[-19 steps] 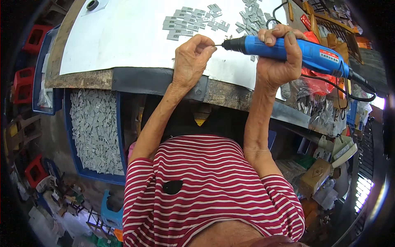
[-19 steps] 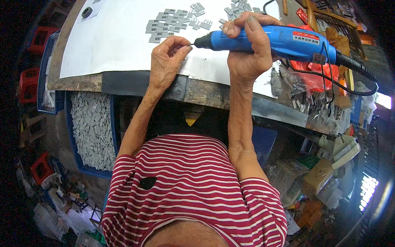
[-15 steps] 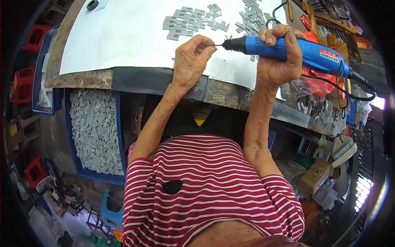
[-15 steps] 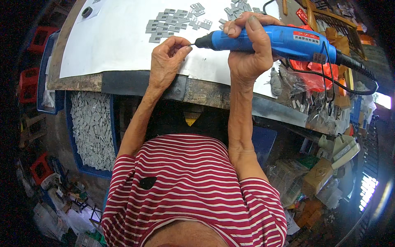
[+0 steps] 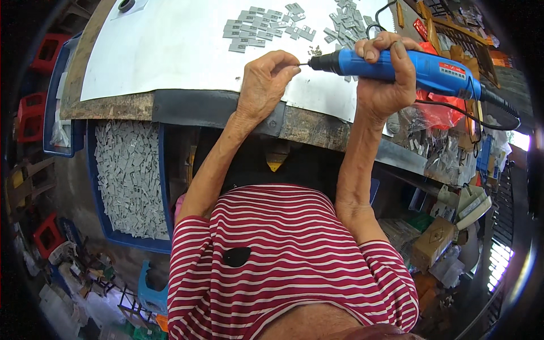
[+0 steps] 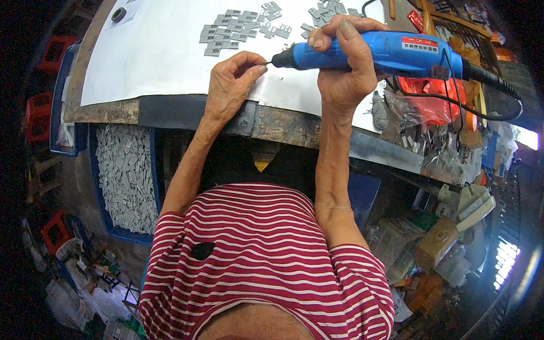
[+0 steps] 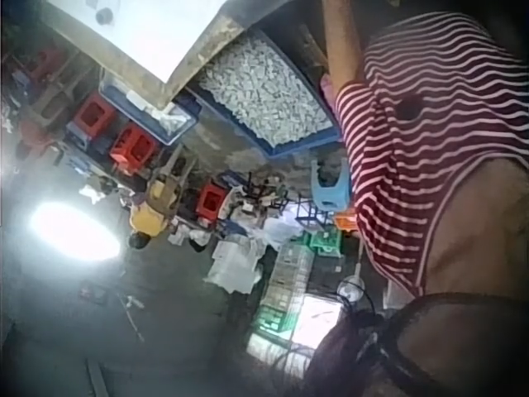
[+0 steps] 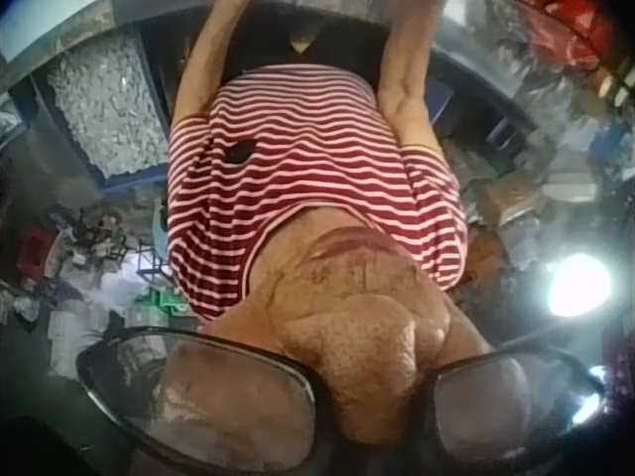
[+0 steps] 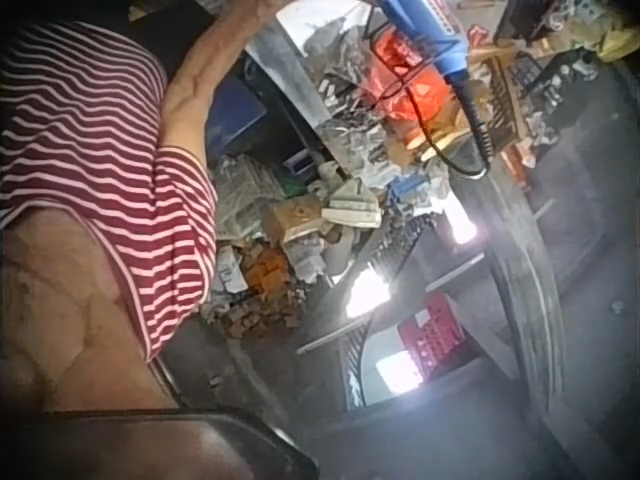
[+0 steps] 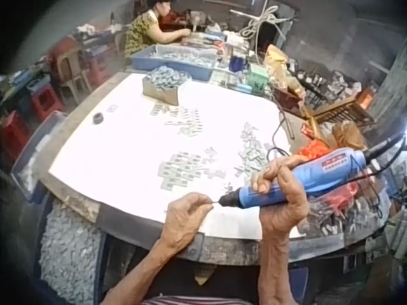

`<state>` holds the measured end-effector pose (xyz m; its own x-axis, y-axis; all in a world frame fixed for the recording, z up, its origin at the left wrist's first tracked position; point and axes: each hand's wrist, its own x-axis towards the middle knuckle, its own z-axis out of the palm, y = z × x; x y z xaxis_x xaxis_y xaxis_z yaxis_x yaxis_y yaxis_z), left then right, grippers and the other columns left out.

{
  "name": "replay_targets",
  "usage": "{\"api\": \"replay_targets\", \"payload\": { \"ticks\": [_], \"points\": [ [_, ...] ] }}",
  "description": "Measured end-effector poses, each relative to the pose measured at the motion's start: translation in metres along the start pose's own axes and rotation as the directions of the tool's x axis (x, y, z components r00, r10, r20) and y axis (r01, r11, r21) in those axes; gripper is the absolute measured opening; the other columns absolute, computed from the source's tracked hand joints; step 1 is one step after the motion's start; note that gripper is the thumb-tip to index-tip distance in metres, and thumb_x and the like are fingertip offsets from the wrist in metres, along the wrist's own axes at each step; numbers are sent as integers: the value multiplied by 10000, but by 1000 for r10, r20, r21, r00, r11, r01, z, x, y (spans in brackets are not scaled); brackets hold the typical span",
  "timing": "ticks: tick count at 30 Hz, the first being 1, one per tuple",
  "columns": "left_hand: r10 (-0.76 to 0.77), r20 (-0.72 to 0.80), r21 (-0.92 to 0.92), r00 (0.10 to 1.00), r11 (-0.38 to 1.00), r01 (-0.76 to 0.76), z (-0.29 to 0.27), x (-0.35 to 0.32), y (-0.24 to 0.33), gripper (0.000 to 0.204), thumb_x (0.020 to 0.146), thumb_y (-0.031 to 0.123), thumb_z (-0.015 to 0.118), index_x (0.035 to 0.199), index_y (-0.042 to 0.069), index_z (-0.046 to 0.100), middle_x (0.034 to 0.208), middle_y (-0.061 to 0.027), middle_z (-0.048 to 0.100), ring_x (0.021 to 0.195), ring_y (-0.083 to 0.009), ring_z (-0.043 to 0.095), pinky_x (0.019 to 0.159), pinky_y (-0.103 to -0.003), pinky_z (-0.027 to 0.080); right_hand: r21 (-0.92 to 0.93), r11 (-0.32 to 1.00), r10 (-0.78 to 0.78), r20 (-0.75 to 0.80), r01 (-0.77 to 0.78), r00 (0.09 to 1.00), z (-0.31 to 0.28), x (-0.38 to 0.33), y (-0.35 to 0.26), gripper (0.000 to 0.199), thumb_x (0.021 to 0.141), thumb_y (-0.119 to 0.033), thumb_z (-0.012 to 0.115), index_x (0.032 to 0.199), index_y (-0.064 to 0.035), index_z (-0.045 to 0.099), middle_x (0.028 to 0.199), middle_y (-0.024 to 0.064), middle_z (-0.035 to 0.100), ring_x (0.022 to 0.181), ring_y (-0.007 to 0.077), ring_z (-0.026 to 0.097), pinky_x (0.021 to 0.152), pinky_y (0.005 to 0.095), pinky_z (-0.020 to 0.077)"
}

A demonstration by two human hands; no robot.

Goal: Assembling small metal hardware components using an electric screwdriver.

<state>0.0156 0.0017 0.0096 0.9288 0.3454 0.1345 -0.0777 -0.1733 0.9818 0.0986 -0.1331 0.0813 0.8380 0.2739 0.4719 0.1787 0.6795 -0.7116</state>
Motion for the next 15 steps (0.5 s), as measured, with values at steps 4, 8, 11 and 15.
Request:
{"api": "replay_targets", "payload": {
  "ticks": [4,8,11,15],
  "points": [
    [37,56,17,998,999,-38,1,-1,2,131,783,87,583,845,-22,620,722,-81,616,639,-126,563,581,-255,456,-41,999,0,33,2,999,2,-1,-5,108,798,-72,499,906,-68,507,787,124,550,618,187,492,654,371,377],
    [96,56,8,994,995,-97,6,-1,-5,127,801,136,593,872,44,644,685,7,575,586,-53,463,513,-198,385,-51,999,-16,52,19,998,1,-4,-8,104,796,-62,496,892,-60,537,784,125,554,614,184,501,646,371,381],
    [108,59,12,992,994,-109,5,-2,-6,132,805,139,589,874,40,644,687,8,574,592,-57,471,520,-202,392,9,1000,0,13,0,1000,2,-4,-8,115,803,-57,500,907,-60,548,785,120,562,614,185,506,646,365,379],
    [116,54,11,992,993,-117,4,-1,-5,126,803,131,593,870,37,644,695,7,579,603,-68,483,532,-211,404,-12,1000,-2,40,2,999,3,-4,-10,113,804,-61,502,907,-60,548,784,121,561,617,188,506,645,362,373]
  ]
}}
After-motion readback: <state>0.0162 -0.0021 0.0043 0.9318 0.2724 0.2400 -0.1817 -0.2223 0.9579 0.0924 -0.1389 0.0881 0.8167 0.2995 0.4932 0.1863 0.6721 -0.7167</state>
